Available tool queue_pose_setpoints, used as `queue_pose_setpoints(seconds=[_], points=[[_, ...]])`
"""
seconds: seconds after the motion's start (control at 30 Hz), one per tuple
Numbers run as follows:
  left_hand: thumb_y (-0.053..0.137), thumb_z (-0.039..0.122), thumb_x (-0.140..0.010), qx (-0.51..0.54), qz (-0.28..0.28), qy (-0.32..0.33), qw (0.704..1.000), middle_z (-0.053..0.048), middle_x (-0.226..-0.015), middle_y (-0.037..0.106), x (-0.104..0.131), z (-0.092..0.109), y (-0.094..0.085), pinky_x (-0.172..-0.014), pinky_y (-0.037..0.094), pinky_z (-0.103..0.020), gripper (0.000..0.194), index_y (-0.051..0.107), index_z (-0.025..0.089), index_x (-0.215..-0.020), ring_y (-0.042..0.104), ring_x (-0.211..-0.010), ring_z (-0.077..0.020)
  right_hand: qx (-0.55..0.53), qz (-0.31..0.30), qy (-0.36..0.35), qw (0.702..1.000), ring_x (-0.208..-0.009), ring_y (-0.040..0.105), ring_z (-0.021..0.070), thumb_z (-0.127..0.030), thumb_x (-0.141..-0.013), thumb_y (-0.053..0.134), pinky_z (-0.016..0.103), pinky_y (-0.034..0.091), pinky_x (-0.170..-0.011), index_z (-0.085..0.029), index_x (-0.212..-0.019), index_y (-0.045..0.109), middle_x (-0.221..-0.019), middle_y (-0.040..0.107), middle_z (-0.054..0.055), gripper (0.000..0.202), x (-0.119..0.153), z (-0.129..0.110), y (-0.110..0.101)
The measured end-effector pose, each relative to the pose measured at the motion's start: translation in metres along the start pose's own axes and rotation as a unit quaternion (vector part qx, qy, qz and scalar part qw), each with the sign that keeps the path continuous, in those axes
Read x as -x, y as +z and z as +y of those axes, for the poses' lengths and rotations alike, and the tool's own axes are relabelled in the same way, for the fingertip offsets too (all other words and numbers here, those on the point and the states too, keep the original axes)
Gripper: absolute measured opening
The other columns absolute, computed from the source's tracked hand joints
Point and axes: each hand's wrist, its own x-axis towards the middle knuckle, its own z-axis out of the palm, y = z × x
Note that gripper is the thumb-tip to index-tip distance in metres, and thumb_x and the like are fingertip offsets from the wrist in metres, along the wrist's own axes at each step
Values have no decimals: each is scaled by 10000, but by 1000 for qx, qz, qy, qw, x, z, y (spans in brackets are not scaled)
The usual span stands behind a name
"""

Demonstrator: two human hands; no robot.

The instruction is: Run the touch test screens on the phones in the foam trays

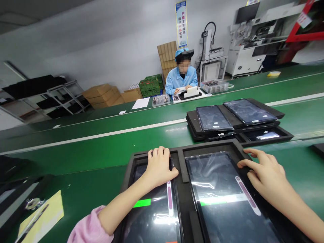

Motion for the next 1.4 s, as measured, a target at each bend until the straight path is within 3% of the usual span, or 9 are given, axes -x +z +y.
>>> queue_pose_setpoints(seconds=[0.13, 0.23, 0.3, 0.43, 0.9, 1.0, 1.17, 1.27, 1.4], points=[[671, 382, -803, 30, -27, 24, 999, -115, -1130, 578, 2, -11, -9, -1034, 387, -529, 289, 522, 196, -968, 537, -1090, -324, -12, 1, 21, 1000, -1124, 512, 398, -178, -845, 379, 551, 493, -789, -221, -857, 714, -1276, 522, 156, 338, -1, -4, -1], [738, 543, -792, 94, -92, 89, 987, -168, -1367, 516, 5, -35, -17, -1147, 303, -586, 543, 547, 187, -1155, 447, -1321, -376, -83, -2, -4, 997, -1192, 492, 376, -228, -905, 376, 551, 462, -907, -208, -1010, 691, -1291, 512, 168, 332, -4, -9, -6], [778, 663, -713, 113, -146, 151, 971, -225, -1573, 305, 7, -51, -20, -1202, 146, -664, 879, 457, 180, -1373, 234, -1481, -437, -140, -35, -59, 988, -1267, 457, 362, -330, -920, 469, 535, 421, -991, -235, -1230, 619, -1356, 488, 153, 357, -4, -12, -11], [751, 826, -593, 89, -202, 226, 949, -324, -1629, -83, 9, -68, -18, -1139, -68, -758, 1339, 184, 93, -1560, -96, -1502, -506, -167, -97, -128, 973, -1356, 379, 376, -361, -732, 710, 519, 355, -1070, -310, -1457, 420, -1478, 402, 120, 782, -4, -15, -18], [784, 849, -503, 81, -235, 203, 947, -346, -1602, -154, 9, -61, -16, -1139, -123, -731, 1485, 155, 25, -1567, -192, -1475, -500, -179, -101, -153, 967, -1331, 413, 387, -400, -802, 660, 533, 387, -1037, -340, -1501, 360, -1484, 398, 91, 763, -4, -11, -20], [826, 784, -537, 99, -216, 186, 953, -319, -1635, -35, 9, -57, -15, -1167, -74, -725, 1347, 264, 81, -1539, -98, -1510, -484, -186, -60, -126, 973, -1289, 462, 362, -407, -929, 544, 515, 442, -977, -315, -1396, 478, -1407, 461, 100, 481, -5, -9, -13], [546, 449, -993, 141, -54, 98, 984, -136, -1485, 470, 10, -44, -13, -1212, 233, -608, 348, 590, 241, -1269, 394, -1415, -308, -69, 40, -30, 996, -1065, 540, 410, -289, -925, 363, 575, 488, -798, -214, -915, 649, -1175, 525, 178, 296, -2, 0, 1], [557, 370, -998, 163, -22, 198, 966, -107, -1523, 418, 10, -38, -16, -1201, 298, -539, 216, 662, 268, -1156, 343, -1438, -299, 11, 24, -8, 1000, -969, 530, 423, -290, -873, 368, 577, 489, -681, -227, -743, 648, -1172, 531, 192, 315, 0, 0, -2], [643, 374, -955, 153, -89, 332, 927, -78, -1508, 442, 9, -38, -19, -1241, 197, -551, 132, 706, 259, -939, 342, -1440, -303, 39, 21, -14, 999, -975, 528, 426, -302, -867, 363, 585, 484, -644, -256, -683, 676, -1163, 561, 175, 366, 0, -5, -11]])
